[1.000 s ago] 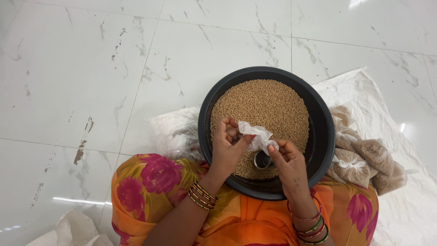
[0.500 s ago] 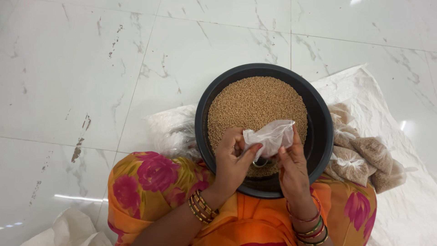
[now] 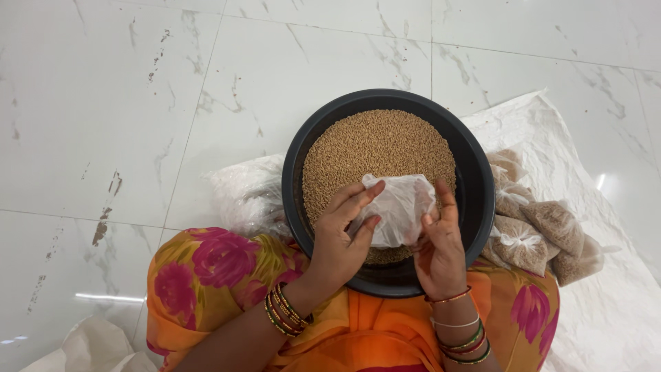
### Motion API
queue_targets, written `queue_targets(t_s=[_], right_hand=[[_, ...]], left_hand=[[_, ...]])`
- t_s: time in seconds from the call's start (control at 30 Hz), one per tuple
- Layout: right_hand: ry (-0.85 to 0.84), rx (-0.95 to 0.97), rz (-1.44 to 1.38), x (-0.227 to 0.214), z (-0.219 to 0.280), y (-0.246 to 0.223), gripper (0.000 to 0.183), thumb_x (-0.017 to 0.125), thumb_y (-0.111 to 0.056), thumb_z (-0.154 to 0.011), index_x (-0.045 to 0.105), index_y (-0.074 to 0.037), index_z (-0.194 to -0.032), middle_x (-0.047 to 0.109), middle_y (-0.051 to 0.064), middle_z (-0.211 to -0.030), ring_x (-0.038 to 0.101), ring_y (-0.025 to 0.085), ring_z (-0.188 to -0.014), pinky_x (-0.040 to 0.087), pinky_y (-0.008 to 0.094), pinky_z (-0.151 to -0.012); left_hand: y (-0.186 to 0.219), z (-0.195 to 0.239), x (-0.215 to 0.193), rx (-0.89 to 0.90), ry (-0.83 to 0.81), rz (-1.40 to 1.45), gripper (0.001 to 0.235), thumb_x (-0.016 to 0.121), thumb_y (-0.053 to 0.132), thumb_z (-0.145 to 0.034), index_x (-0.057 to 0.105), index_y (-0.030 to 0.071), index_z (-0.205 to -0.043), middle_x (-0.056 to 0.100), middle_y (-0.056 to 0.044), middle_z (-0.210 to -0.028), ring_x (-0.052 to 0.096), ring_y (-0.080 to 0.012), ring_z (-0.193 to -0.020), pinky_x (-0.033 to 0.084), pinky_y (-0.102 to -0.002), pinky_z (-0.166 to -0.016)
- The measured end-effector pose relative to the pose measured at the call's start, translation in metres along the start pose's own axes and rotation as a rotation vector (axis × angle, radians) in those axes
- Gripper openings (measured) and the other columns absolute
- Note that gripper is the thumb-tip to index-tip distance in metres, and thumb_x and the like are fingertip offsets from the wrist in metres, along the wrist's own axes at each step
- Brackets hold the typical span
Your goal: The person scoops grains from a large black bowl using a metal cup and pours them into small white mesh bags. They then tie the top of each bag to secure the contents.
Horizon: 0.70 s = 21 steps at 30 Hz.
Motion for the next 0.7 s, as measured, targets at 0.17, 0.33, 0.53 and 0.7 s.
queue_targets(t_s=[0.17,0.33,0.53,0.7], right_hand=[[-0.033,0.180,-0.022,-0.019,0.003,0.022,0.054,0.055,-0.016,-0.107,0.039,0.009,-0.151,0.060,0.018,-0.135,0.067,0.024,-0.109,0.056,0.039,-0.094],[-0.057,0.165,0.191,0.006,0.005,0.013,0.071,0.060,-0.006,-0.091,0.033,-0.008,-0.157,0.062,0.005,-0.133,0.065,0.015,-0.114,0.054,0.033,-0.097],[-0.050,0.099,0.026,0.008,0.000,0.004,0.064,0.062,-0.008,-0.108,0.039,-0.005,-0.168,0.064,0.010,-0.125,0.062,0.015,-0.099,0.053,0.030,-0.082],[0.229,0.049,0.096,-0.025,-0.007,0.007,0.041,0.058,-0.008,-0.102,0.056,0.003,-0.142,0.070,0.007,-0.112,0.068,0.016,-0.099,0.057,0.033,-0.087]], left_hand=[[0.019,0.000,0.003,0.163,-0.061,-0.040,0.062,0.068,-0.007,-0.090,0.056,0.012,-0.148,0.058,-0.011,-0.139,0.066,-0.0188,-0.117,0.057,-0.025,-0.090],[0.020,0.001,0.007,0.213,-0.103,-0.087,0.071,0.064,-0.010,-0.085,0.051,0.012,-0.151,0.052,-0.016,-0.148,0.058,-0.0263,-0.135,0.052,-0.032,-0.106],[-0.005,-0.006,0.007,0.039,-0.173,0.024,0.056,0.057,-0.013,-0.086,0.066,0.012,-0.135,0.051,-0.014,-0.143,0.058,-0.0234,-0.132,0.054,-0.028,-0.100],[-0.049,0.000,0.017,-0.448,-0.385,-0.090,0.039,0.052,-0.005,-0.096,0.074,0.009,-0.126,0.067,-0.015,-0.129,0.066,-0.0361,-0.108,0.050,-0.031,-0.085]])
Point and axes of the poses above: each hand's wrist, its own z-axis away from the middle knuckle, its own x-axis out of the palm, y = z × x, the point moved 7 cm from there along -z, towards the middle knuckle
